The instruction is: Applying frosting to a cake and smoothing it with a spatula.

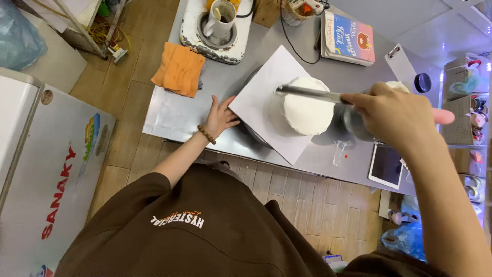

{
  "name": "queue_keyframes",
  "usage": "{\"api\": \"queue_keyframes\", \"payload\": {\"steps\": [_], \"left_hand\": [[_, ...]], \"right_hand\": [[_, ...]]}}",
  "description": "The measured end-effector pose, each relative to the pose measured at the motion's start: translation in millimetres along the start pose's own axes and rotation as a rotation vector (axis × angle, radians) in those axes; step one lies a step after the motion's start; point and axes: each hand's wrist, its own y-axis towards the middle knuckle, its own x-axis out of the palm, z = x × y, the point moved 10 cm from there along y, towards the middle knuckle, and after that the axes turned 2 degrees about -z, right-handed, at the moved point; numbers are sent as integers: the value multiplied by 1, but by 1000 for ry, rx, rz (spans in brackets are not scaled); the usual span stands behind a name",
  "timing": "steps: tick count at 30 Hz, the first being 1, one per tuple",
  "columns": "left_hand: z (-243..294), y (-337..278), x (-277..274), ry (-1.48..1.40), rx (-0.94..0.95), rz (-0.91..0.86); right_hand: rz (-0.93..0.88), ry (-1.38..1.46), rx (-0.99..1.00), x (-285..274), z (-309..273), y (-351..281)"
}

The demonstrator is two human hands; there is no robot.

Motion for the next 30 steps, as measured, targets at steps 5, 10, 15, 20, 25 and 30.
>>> {"api": "queue_keyframes", "payload": {"steps": [5,10,15,20,25,30], "left_hand": [[4,4,4,-36,5,-41],[-12,7,-1,-80,-22,-61],[-25,-2,2,-53,-46,-63],[-35,-9,12,-50,-75,-108],[-66,-15,20,-5,-222,-157],[-87,-27,33,58,-308,-334]], "right_hand": [[-29,-227,-162,20,-51,46],[15,-489,-240,35,-63,80],[72,-617,-395,35,-76,86],[3,-619,-365,47,-65,96],[223,-637,-425,30,-73,97],[18,-554,-401,50,-57,111]]}}
